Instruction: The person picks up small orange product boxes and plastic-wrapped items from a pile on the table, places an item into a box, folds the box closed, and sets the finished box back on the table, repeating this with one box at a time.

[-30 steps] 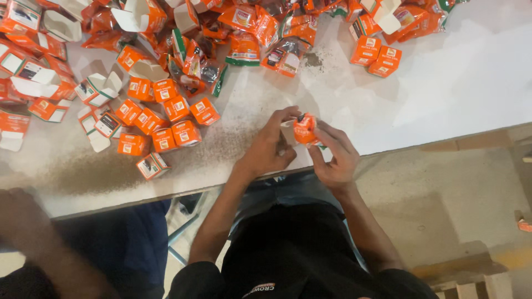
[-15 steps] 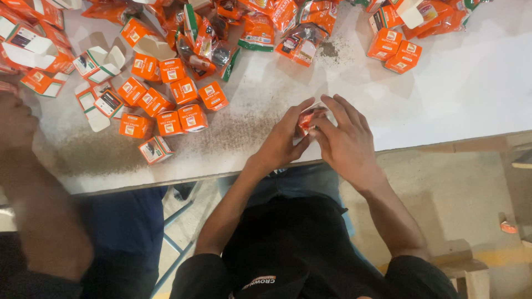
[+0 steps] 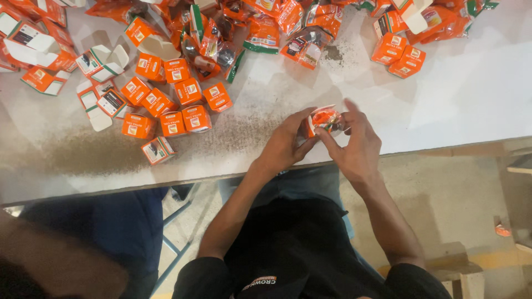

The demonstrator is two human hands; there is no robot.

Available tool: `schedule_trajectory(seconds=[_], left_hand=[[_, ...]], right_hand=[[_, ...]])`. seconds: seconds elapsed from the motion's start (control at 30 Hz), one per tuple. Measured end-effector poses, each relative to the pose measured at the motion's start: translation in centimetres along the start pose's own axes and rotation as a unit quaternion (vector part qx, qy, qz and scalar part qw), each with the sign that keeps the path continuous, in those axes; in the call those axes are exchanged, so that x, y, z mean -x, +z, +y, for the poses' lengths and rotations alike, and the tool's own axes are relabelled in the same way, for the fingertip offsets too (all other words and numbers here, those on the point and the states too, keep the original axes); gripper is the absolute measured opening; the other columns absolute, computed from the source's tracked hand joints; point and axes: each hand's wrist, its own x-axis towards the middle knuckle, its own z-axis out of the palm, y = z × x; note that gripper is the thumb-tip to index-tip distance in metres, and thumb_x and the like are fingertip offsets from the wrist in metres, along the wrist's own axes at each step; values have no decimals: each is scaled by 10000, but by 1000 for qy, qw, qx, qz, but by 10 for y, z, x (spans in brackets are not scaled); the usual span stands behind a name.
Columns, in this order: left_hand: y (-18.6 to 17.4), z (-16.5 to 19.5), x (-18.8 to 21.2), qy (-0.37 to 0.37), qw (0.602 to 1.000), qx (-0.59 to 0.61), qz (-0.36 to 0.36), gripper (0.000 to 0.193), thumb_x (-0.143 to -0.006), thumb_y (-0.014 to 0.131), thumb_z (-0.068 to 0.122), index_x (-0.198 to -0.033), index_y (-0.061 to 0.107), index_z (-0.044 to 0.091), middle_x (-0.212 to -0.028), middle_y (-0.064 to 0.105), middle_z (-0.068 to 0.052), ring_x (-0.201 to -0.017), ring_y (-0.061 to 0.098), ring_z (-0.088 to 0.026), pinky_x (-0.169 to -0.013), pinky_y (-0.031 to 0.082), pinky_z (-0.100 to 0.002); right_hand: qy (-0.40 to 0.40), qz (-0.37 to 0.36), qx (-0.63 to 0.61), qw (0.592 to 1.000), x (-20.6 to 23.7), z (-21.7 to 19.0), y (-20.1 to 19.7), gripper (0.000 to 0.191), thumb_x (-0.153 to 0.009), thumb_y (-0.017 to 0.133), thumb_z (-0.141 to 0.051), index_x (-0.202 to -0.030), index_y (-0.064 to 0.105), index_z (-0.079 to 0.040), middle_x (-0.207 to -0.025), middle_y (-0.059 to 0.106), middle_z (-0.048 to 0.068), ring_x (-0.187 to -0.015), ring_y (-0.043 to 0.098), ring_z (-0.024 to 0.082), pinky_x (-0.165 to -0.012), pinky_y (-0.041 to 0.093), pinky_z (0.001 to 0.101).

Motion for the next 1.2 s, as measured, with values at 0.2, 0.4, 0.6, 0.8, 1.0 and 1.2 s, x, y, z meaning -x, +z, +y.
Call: schedule_trajectory(seconds=[0.2,0.4,0.6,0.8,1.0,1.2], left_hand=[[-6,6,-1,18,999,27,-24,608,-920,789,59,-1449,489,30,-1229,672,-183,-1105,714,-300,-953,607,-379],[0,2,0,-26,999,10,-29,668,-898,794,69,-1474,460,21,-1158,677,-171,-1010,743,-280,-936,626,-372],[4,-5,6,-30,999,23,-11,629,-912,785,84,-1439,447,26,-1136,696,-170,-1023,759,-282,-919,619,-370],[4,-4,7,-61,997,22,-30,603,-924,791,117,-1420,456,43,-1100,726,-153,-1057,776,-287,-890,615,-378],[6,-4,6,-32,999,-1,-22,629,-895,795,91,-1421,452,51,-1144,700,-176,-1056,758,-319,-894,612,-388],[5,-2,8,-52,998,14,-20,607,-891,793,89,-1404,471,80,-1068,704,-126,-981,777,-272,-865,612,-363]], right_hand=[[-68,-34,186,980,-8,-11,-12,335,-915,840,-368,-1164,760,-159,-903,689,2,-837,695,225,-636,530,371],[-3,-52,218,974,-12,-2,-9,263,-951,831,-413,-1011,755,-168,-870,704,-3,-679,684,246,-539,498,390],[14,-48,144,988,-11,-1,2,307,-997,796,-385,-988,686,-99,-888,680,0,-712,700,196,-575,515,364],[-127,-111,134,976,-14,-6,-24,402,-884,792,-346,-1207,747,-110,-1071,625,95,-784,659,207,-628,532,370],[15,-60,165,984,-9,-8,-12,214,-912,822,-342,-911,782,-132,-892,616,14,-771,661,216,-614,508,400],[-47,-214,165,962,-20,-9,-13,139,-973,747,-272,-1014,783,-144,-1020,621,39,-974,660,238,-757,545,412]])
